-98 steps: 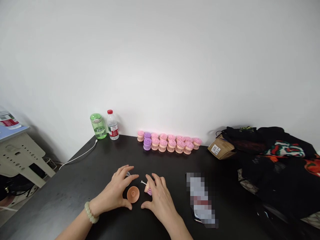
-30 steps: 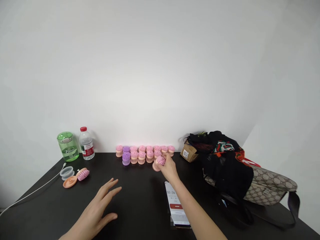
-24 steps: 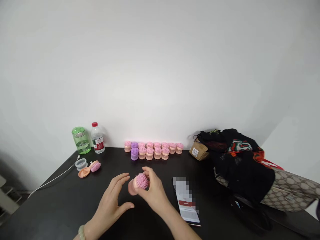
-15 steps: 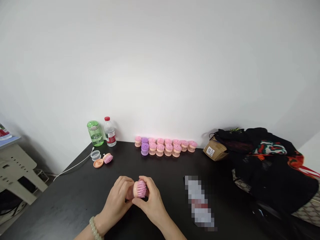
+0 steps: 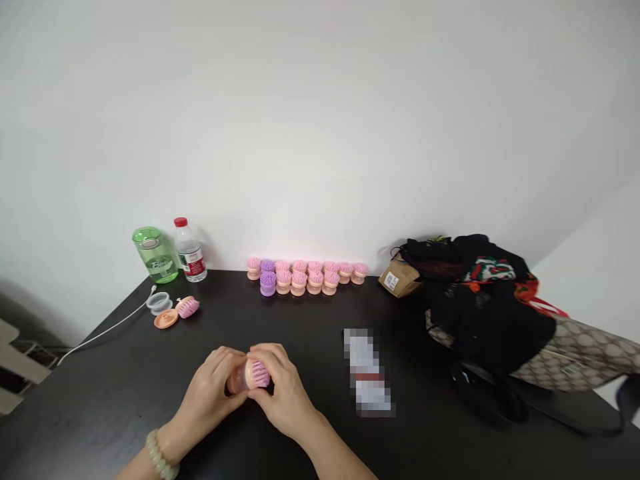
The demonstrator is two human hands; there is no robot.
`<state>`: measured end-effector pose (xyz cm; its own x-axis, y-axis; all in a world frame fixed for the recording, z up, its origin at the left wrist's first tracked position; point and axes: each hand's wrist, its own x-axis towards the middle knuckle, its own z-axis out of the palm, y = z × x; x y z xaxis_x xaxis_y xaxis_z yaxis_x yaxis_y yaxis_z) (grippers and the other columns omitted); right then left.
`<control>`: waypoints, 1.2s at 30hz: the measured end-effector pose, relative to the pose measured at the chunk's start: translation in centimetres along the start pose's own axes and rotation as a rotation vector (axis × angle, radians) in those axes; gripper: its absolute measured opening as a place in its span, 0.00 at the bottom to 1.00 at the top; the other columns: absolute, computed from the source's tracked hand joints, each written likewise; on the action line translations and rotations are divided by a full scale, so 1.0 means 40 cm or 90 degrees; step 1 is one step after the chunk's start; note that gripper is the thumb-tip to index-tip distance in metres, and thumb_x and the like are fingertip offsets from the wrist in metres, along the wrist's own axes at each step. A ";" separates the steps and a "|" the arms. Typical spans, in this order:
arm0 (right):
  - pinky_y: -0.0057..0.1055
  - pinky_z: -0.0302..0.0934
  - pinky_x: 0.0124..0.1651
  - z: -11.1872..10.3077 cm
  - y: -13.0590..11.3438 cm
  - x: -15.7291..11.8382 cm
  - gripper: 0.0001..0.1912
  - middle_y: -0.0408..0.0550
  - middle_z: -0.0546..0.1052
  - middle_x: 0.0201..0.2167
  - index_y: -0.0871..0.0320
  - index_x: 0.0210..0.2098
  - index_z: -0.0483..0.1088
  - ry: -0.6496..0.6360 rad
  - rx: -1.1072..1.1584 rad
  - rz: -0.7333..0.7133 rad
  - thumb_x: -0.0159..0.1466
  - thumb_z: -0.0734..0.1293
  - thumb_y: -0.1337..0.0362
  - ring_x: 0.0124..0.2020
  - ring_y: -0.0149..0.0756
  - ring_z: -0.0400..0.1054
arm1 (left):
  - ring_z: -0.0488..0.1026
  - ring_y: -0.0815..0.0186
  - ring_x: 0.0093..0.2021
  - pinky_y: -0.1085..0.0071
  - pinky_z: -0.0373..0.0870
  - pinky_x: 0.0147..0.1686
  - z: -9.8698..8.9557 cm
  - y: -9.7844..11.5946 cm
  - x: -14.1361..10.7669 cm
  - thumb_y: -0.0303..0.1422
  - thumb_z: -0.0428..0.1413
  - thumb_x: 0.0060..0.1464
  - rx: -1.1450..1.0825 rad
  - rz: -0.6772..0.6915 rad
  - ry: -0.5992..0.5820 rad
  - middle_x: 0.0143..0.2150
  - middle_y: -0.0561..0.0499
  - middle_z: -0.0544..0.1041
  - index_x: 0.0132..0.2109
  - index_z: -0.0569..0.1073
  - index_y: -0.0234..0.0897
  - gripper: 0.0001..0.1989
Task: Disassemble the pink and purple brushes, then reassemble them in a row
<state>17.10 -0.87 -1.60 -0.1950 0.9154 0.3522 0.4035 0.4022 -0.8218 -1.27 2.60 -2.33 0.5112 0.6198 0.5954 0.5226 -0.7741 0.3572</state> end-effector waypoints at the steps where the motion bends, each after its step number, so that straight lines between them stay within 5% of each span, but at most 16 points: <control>1: 0.43 0.60 0.62 0.002 0.002 -0.001 0.36 0.50 0.70 0.57 0.51 0.55 0.66 0.003 0.003 0.019 0.50 0.73 0.78 0.59 0.45 0.65 | 0.71 0.58 0.37 0.62 0.68 0.36 0.000 -0.002 0.000 0.30 0.62 0.55 -0.002 0.006 0.001 0.40 0.47 0.76 0.45 0.68 0.38 0.13; 4: 0.46 0.61 0.61 0.007 0.011 0.001 0.45 0.53 0.70 0.56 0.53 0.61 0.61 0.024 -0.003 0.116 0.46 0.78 0.73 0.57 0.48 0.67 | 0.72 0.57 0.40 0.62 0.68 0.38 -0.002 -0.004 0.000 0.29 0.60 0.58 -0.010 0.030 -0.009 0.42 0.46 0.75 0.46 0.68 0.38 0.11; 8: 0.43 0.65 0.55 0.002 0.010 0.002 0.26 0.49 0.75 0.46 0.55 0.50 0.69 0.019 -0.033 0.140 0.53 0.74 0.72 0.49 0.44 0.71 | 0.71 0.57 0.42 0.61 0.66 0.41 -0.004 -0.001 0.000 0.25 0.57 0.59 -0.002 0.034 -0.015 0.43 0.46 0.75 0.47 0.67 0.37 0.10; 13: 0.46 0.58 0.63 0.001 0.011 -0.002 0.43 0.50 0.69 0.58 0.51 0.60 0.61 0.007 0.005 0.158 0.47 0.74 0.75 0.60 0.46 0.65 | 0.70 0.57 0.43 0.60 0.65 0.42 -0.004 0.005 0.000 0.26 0.61 0.56 0.011 0.021 -0.027 0.44 0.46 0.75 0.46 0.66 0.37 0.14; 18: 0.47 0.60 0.61 0.007 0.019 -0.005 0.33 0.50 0.73 0.54 0.53 0.55 0.66 -0.002 0.001 0.180 0.51 0.71 0.74 0.56 0.46 0.69 | 0.69 0.57 0.43 0.60 0.64 0.43 -0.005 0.011 -0.002 0.22 0.61 0.55 0.017 0.018 -0.034 0.44 0.46 0.75 0.46 0.66 0.36 0.15; 22: 0.46 0.58 0.63 0.003 0.014 -0.005 0.41 0.50 0.71 0.57 0.51 0.60 0.61 -0.006 0.003 0.189 0.48 0.72 0.75 0.58 0.45 0.67 | 0.69 0.57 0.43 0.60 0.64 0.43 -0.005 0.013 0.000 0.22 0.61 0.54 0.013 0.015 -0.033 0.44 0.47 0.75 0.46 0.66 0.37 0.15; 26: 0.46 0.62 0.58 0.001 0.012 -0.004 0.28 0.51 0.75 0.50 0.55 0.52 0.68 -0.015 -0.030 0.203 0.52 0.72 0.73 0.52 0.46 0.71 | 0.69 0.58 0.42 0.60 0.64 0.42 -0.005 0.014 0.002 0.22 0.60 0.55 0.013 0.007 -0.032 0.43 0.47 0.75 0.45 0.67 0.37 0.13; 31: 0.44 0.59 0.62 0.003 0.012 -0.001 0.37 0.51 0.72 0.56 0.54 0.57 0.65 -0.010 -0.012 0.174 0.48 0.73 0.76 0.58 0.45 0.67 | 0.69 0.57 0.42 0.60 0.64 0.42 -0.005 0.014 0.002 0.22 0.62 0.52 0.022 0.010 -0.035 0.43 0.47 0.75 0.46 0.67 0.36 0.16; 36: 0.42 0.65 0.54 0.003 0.001 0.007 0.25 0.51 0.76 0.45 0.57 0.48 0.72 -0.010 -0.048 0.187 0.51 0.76 0.70 0.48 0.44 0.72 | 0.70 0.57 0.43 0.60 0.64 0.43 -0.010 0.007 0.004 0.23 0.59 0.56 0.022 0.040 -0.041 0.43 0.46 0.75 0.47 0.67 0.36 0.13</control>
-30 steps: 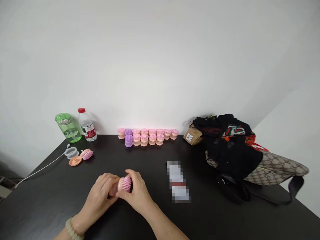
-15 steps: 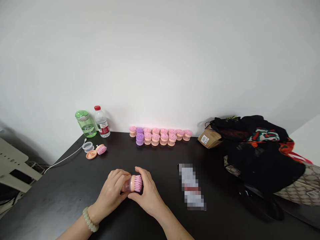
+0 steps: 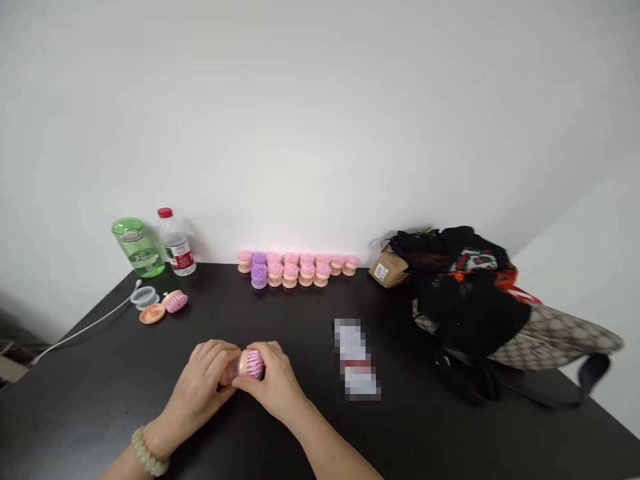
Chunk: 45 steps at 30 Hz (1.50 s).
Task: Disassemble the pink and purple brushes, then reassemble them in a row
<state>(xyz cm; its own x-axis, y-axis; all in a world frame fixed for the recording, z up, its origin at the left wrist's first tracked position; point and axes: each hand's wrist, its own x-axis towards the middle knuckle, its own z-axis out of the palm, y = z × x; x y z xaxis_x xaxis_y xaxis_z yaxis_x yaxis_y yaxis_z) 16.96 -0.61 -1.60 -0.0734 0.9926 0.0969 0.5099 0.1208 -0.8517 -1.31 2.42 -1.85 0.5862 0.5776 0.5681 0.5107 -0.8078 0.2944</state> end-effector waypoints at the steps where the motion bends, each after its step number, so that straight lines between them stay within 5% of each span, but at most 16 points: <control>1: 0.41 0.65 0.53 0.000 -0.002 0.000 0.24 0.50 0.76 0.44 0.57 0.47 0.72 0.004 -0.006 -0.009 0.51 0.76 0.70 0.47 0.44 0.72 | 0.70 0.56 0.44 0.60 0.64 0.43 0.000 -0.003 0.001 0.24 0.59 0.56 0.001 0.002 -0.002 0.44 0.46 0.75 0.47 0.67 0.36 0.13; 8: 0.43 0.62 0.58 -0.001 0.004 -0.001 0.42 0.49 0.73 0.52 0.51 0.57 0.64 0.010 0.008 0.006 0.46 0.80 0.67 0.55 0.45 0.69 | 0.71 0.57 0.42 0.62 0.65 0.41 -0.003 -0.005 0.001 0.28 0.58 0.57 0.013 0.015 0.013 0.43 0.46 0.75 0.46 0.67 0.37 0.11; 13: 0.41 0.66 0.52 -0.004 0.003 -0.003 0.25 0.47 0.76 0.45 0.52 0.48 0.71 0.006 -0.015 0.004 0.52 0.77 0.67 0.47 0.43 0.72 | 0.72 0.58 0.42 0.62 0.65 0.42 -0.005 0.000 0.005 0.26 0.56 0.58 0.018 0.003 0.015 0.43 0.46 0.76 0.46 0.67 0.38 0.09; 17: 0.42 0.63 0.57 -0.001 0.002 -0.004 0.32 0.47 0.75 0.50 0.51 0.51 0.69 0.020 -0.001 -0.053 0.49 0.77 0.72 0.53 0.43 0.69 | 0.71 0.57 0.42 0.61 0.65 0.42 -0.002 -0.002 0.004 0.25 0.58 0.56 0.020 0.004 0.013 0.43 0.46 0.76 0.46 0.67 0.37 0.11; 21: 0.44 0.62 0.59 0.004 0.012 -0.003 0.41 0.49 0.74 0.52 0.53 0.57 0.64 0.031 0.022 -0.004 0.45 0.79 0.70 0.54 0.46 0.69 | 0.71 0.56 0.43 0.61 0.64 0.42 0.000 -0.003 0.001 0.25 0.60 0.55 0.019 0.004 0.007 0.44 0.46 0.75 0.47 0.67 0.36 0.13; 26: 0.43 0.64 0.56 0.002 0.017 -0.004 0.28 0.49 0.75 0.48 0.54 0.51 0.68 0.033 0.012 -0.006 0.51 0.74 0.71 0.51 0.45 0.72 | 0.70 0.58 0.43 0.60 0.64 0.43 -0.001 0.007 0.003 0.24 0.58 0.56 0.012 -0.027 0.001 0.43 0.46 0.75 0.46 0.67 0.37 0.12; 30: 0.43 0.62 0.59 0.003 0.017 -0.008 0.33 0.47 0.74 0.52 0.51 0.53 0.67 0.037 0.033 -0.046 0.49 0.71 0.77 0.54 0.43 0.70 | 0.70 0.57 0.43 0.60 0.64 0.43 -0.003 0.014 0.003 0.24 0.59 0.55 0.001 -0.048 -0.005 0.43 0.46 0.75 0.47 0.67 0.38 0.13; 35: 0.45 0.64 0.57 0.008 0.031 -0.004 0.39 0.47 0.75 0.51 0.51 0.58 0.62 0.027 0.056 -0.023 0.48 0.74 0.73 0.51 0.45 0.72 | 0.70 0.56 0.42 0.59 0.64 0.42 -0.007 0.016 -0.001 0.26 0.60 0.55 0.001 -0.055 -0.020 0.43 0.46 0.76 0.46 0.67 0.38 0.13; 40: 0.42 0.65 0.54 0.006 0.027 -0.001 0.28 0.46 0.76 0.46 0.52 0.50 0.68 0.033 0.030 -0.007 0.51 0.73 0.72 0.48 0.44 0.73 | 0.71 0.57 0.42 0.60 0.64 0.42 -0.008 0.015 0.001 0.24 0.58 0.56 0.007 -0.044 -0.007 0.43 0.46 0.76 0.46 0.68 0.38 0.12; 45: 0.39 0.65 0.53 -0.004 -0.004 -0.005 0.28 0.44 0.75 0.44 0.51 0.45 0.69 0.048 0.018 -0.064 0.47 0.73 0.78 0.47 0.41 0.72 | 0.72 0.57 0.42 0.60 0.65 0.42 -0.009 0.010 0.005 0.23 0.60 0.53 -0.007 -0.046 0.003 0.42 0.47 0.76 0.45 0.68 0.38 0.14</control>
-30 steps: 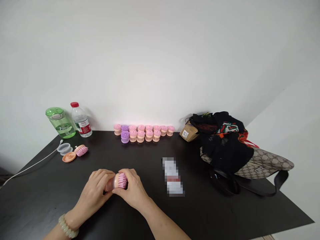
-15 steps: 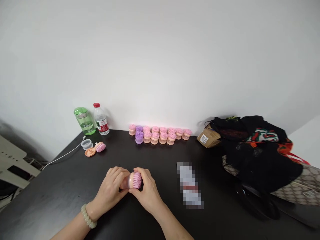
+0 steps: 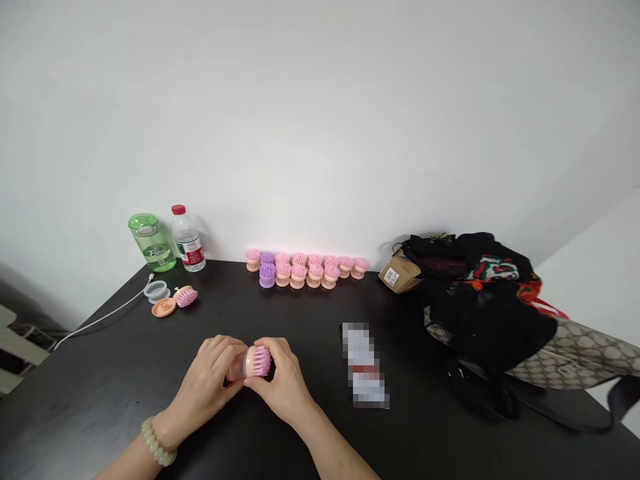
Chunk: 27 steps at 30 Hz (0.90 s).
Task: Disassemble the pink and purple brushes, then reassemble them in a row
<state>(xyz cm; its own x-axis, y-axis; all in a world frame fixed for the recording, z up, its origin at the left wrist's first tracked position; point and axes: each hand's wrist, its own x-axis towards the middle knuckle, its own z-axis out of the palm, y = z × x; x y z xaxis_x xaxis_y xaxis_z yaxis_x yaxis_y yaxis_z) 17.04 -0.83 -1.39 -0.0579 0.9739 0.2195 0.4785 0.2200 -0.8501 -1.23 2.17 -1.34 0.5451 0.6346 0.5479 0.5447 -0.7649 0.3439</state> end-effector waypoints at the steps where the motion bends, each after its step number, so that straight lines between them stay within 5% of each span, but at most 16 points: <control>1: 0.39 0.65 0.52 -0.003 -0.005 0.000 0.28 0.44 0.75 0.44 0.51 0.44 0.69 -0.002 -0.001 -0.009 0.47 0.73 0.79 0.47 0.41 0.71 | 0.72 0.57 0.42 0.60 0.66 0.41 0.000 -0.002 0.000 0.24 0.60 0.53 -0.008 -0.006 -0.005 0.42 0.48 0.76 0.45 0.69 0.38 0.14; 11: 0.37 0.66 0.51 -0.020 0.001 -0.002 0.23 0.44 0.73 0.44 0.52 0.41 0.70 -0.058 0.028 -0.139 0.50 0.68 0.81 0.47 0.39 0.70 | 0.73 0.58 0.42 0.61 0.69 0.43 -0.039 0.005 0.013 0.29 0.64 0.50 -0.176 -0.156 -0.150 0.43 0.49 0.77 0.50 0.72 0.41 0.19; 19: 0.35 0.65 0.50 -0.050 -0.010 -0.003 0.17 0.46 0.74 0.46 0.51 0.41 0.70 -0.117 0.085 -0.181 0.56 0.69 0.76 0.46 0.38 0.71 | 0.71 0.68 0.32 0.73 0.66 0.33 -0.090 -0.061 0.004 0.35 0.70 0.40 -0.683 -0.368 -0.448 0.33 0.55 0.76 0.50 0.75 0.36 0.28; 27: 0.37 0.69 0.48 -0.047 0.065 0.018 0.23 0.47 0.74 0.46 0.52 0.50 0.66 0.010 0.174 0.046 0.55 0.71 0.65 0.45 0.41 0.73 | 0.74 0.65 0.40 0.69 0.68 0.41 -0.114 -0.054 0.005 0.34 0.70 0.43 -0.827 -0.389 -0.320 0.40 0.51 0.77 0.54 0.73 0.40 0.29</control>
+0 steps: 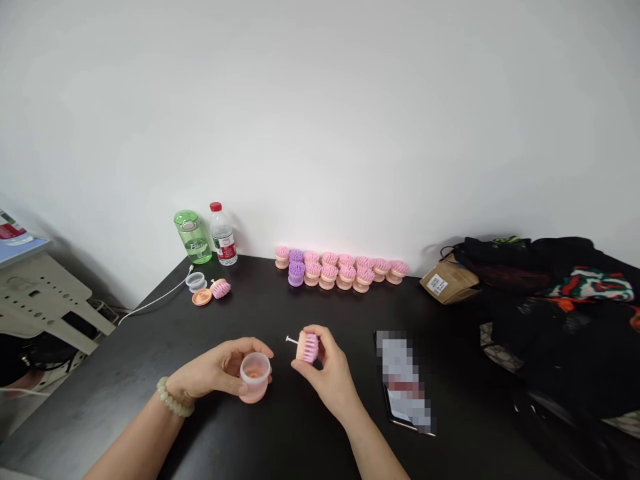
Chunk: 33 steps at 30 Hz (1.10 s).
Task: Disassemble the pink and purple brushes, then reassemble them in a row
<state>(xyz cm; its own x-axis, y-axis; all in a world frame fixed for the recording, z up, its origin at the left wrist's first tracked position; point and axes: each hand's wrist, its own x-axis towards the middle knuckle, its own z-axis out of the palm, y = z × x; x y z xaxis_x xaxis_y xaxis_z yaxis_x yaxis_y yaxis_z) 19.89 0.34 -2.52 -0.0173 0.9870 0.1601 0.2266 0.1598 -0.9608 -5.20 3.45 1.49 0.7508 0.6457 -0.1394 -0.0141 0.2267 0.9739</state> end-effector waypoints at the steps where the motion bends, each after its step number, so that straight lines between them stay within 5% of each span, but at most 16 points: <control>1: 0.39 0.68 0.50 0.000 0.010 0.004 0.24 0.48 0.75 0.47 0.52 0.51 0.66 0.014 -0.029 0.016 0.55 0.71 0.65 0.46 0.42 0.73 | 0.74 0.64 0.41 0.68 0.68 0.43 0.001 0.002 0.000 0.35 0.70 0.44 -0.008 0.012 0.023 0.40 0.50 0.77 0.53 0.73 0.40 0.28; 6: 0.50 0.64 0.57 0.018 0.029 0.011 0.25 0.51 0.76 0.48 0.54 0.49 0.71 0.025 -0.264 -0.035 0.52 0.71 0.73 0.51 0.49 0.70 | 0.75 0.61 0.42 0.64 0.68 0.45 -0.002 -0.005 0.012 0.38 0.70 0.43 -0.020 0.062 0.142 0.40 0.49 0.75 0.49 0.73 0.40 0.25; 12: 0.50 0.65 0.60 0.047 0.031 0.009 0.35 0.52 0.74 0.53 0.53 0.55 0.68 0.028 -0.327 -0.067 0.49 0.76 0.76 0.55 0.50 0.67 | 0.69 0.66 0.38 0.72 0.65 0.37 -0.008 -0.026 0.032 0.40 0.70 0.45 0.014 0.054 0.221 0.38 0.53 0.72 0.45 0.71 0.39 0.23; 16: 0.54 0.63 0.61 0.042 0.023 0.005 0.41 0.59 0.70 0.58 0.57 0.61 0.63 0.052 -0.354 -0.190 0.50 0.79 0.71 0.60 0.54 0.63 | 0.66 0.67 0.37 0.72 0.63 0.37 -0.005 -0.035 0.039 0.39 0.69 0.47 0.044 0.060 0.211 0.37 0.54 0.70 0.45 0.69 0.39 0.22; 22: 0.55 0.62 0.61 0.051 -0.020 -0.019 0.30 0.60 0.75 0.51 0.62 0.56 0.66 0.031 -0.353 -0.441 0.62 0.71 0.50 0.61 0.55 0.62 | 0.69 0.64 0.41 0.69 0.65 0.41 0.017 -0.032 0.042 0.37 0.68 0.47 0.058 0.077 0.133 0.42 0.52 0.72 0.46 0.68 0.40 0.23; 33: 0.56 0.62 0.60 0.065 -0.029 -0.023 0.32 0.59 0.80 0.43 0.64 0.54 0.69 0.045 -0.340 -0.486 0.64 0.65 0.43 0.52 0.51 0.69 | 0.69 0.65 0.42 0.70 0.66 0.42 0.028 -0.037 0.052 0.34 0.69 0.46 0.099 0.092 0.089 0.42 0.53 0.72 0.46 0.69 0.40 0.22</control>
<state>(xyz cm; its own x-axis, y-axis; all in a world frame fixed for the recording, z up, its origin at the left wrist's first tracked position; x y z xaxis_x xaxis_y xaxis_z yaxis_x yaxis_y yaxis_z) 17.12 -0.70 -2.16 -0.2910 0.6124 0.7350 0.5957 0.7171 -0.3617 -2.89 3.62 -0.03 0.6500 0.7599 -0.0093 -0.0045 0.0161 0.9999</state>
